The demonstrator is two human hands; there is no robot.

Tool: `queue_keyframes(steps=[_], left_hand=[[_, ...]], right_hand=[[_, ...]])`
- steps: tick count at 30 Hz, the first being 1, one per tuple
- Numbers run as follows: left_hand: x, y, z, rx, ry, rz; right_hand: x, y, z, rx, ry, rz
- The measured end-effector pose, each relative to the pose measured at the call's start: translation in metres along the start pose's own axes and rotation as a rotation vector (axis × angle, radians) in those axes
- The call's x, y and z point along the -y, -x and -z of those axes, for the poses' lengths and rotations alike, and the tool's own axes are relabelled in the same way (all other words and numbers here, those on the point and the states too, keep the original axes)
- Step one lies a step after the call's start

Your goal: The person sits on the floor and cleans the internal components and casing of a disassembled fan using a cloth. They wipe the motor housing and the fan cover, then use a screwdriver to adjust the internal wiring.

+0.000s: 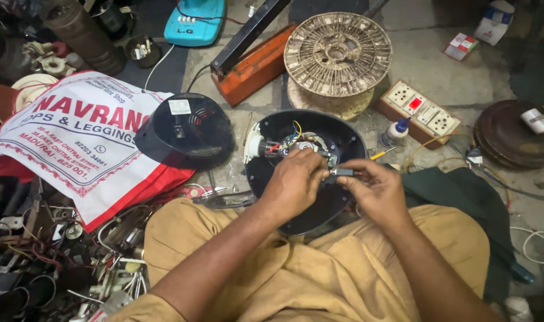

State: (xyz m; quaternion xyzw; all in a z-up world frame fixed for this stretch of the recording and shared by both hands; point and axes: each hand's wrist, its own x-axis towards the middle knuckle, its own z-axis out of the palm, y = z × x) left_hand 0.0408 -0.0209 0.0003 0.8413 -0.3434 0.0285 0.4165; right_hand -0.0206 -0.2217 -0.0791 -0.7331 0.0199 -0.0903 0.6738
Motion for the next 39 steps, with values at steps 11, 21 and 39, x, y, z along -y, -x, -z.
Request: queue_keyframes(steps=[11,21,39], left_hand=[[-0.012,0.022,0.018,-0.171,-0.138,0.026],[-0.003,0.008,0.013,-0.029,-0.019,-0.135],[0.004,0.013,0.003,-0.067,0.048,-0.07]], right_hand=[[0.004,0.002,0.0,0.015,-0.164,-0.157],[0.012,0.002,0.001,0.071,-0.064,-0.207],[0.028,0.005,-0.002,0.042,0.04,-0.007]])
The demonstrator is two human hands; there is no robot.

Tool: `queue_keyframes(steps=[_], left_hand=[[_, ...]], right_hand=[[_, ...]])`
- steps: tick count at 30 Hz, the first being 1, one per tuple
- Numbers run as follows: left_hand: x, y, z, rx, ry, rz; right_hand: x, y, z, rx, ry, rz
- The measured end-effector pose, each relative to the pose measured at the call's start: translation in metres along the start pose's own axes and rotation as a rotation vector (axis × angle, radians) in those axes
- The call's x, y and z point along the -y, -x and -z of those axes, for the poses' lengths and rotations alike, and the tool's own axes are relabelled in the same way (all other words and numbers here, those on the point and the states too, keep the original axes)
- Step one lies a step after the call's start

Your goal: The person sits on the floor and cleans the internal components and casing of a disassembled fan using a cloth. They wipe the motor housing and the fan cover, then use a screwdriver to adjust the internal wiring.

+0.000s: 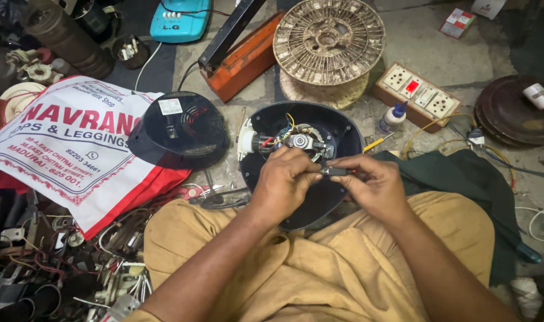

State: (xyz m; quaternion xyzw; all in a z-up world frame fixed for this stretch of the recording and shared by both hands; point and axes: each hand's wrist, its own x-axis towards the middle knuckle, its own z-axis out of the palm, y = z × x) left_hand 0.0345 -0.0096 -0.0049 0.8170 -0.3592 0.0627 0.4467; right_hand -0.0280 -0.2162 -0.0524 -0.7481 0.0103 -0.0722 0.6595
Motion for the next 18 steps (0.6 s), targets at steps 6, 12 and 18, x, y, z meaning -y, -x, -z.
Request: queue_keyframes(steps=[6,12,18], left_hand=[[0.004,-0.001,0.005,0.105,0.082,0.028],[0.0,0.0,-0.007,-0.027,0.112,0.067],[-0.008,-0.008,-0.009,-0.02,0.061,0.141]], right_hand=[[0.002,-0.002,-0.002,0.014,-0.004,0.056],[0.0,0.001,-0.001,0.003,-0.032,0.019],[-0.002,-0.002,-0.001,-0.039,0.012,-0.016]])
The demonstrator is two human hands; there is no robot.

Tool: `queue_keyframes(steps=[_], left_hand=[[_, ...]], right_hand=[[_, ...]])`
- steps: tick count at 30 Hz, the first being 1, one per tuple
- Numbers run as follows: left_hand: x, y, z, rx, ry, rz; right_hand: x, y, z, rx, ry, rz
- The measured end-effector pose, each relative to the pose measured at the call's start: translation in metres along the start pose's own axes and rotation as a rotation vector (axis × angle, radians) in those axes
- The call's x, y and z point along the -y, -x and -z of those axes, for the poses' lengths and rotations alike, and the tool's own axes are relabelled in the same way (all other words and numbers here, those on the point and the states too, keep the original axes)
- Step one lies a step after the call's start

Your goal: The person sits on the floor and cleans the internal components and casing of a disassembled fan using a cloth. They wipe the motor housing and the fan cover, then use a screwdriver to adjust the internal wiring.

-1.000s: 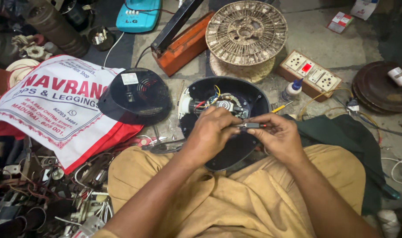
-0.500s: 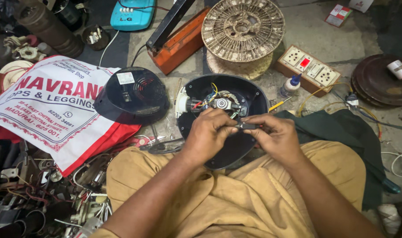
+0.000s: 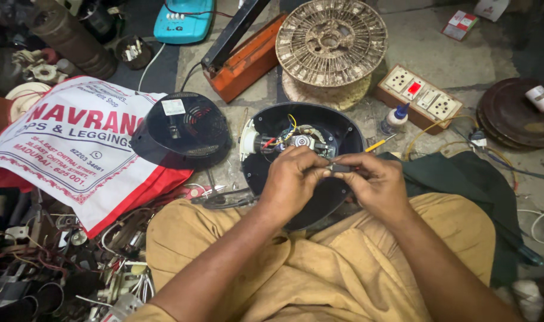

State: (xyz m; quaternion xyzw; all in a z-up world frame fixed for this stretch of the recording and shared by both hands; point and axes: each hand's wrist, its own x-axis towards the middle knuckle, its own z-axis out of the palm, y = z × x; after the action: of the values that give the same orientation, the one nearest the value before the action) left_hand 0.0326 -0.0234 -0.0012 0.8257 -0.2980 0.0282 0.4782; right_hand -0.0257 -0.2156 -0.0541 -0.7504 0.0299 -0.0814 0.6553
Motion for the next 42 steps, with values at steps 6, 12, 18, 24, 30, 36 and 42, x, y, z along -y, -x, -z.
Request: queue_keyframes(steps=[6,12,18,24,30,36,42], left_hand=[[-0.005,-0.008,0.012,0.072,0.16,0.034],[0.005,-0.006,0.002,0.067,0.024,-0.017],[-0.001,0.001,0.006,0.048,0.076,-0.053],[-0.006,0.027,0.018,-0.121,-0.313,-0.239],[-0.007,0.031,0.013,-0.071,-0.337,-0.144],[-0.005,0.028,0.029,-0.091,-0.253,-0.229],[0.026,0.035,0.057,-0.363,0.163,0.088]], right_hand=[[0.001,-0.001,0.002,-0.018,-0.1,-0.016],[-0.01,0.002,-0.002,-0.03,-0.033,-0.085],[-0.01,-0.002,0.002,-0.031,-0.021,-0.065],[-0.016,-0.005,-0.004,-0.004,-0.221,-0.055],[-0.013,-0.002,-0.015,-0.073,-0.237,-0.071],[0.005,0.007,-0.017,-0.062,-0.243,-0.001],[0.008,0.024,0.051,-0.343,-0.108,0.088]])
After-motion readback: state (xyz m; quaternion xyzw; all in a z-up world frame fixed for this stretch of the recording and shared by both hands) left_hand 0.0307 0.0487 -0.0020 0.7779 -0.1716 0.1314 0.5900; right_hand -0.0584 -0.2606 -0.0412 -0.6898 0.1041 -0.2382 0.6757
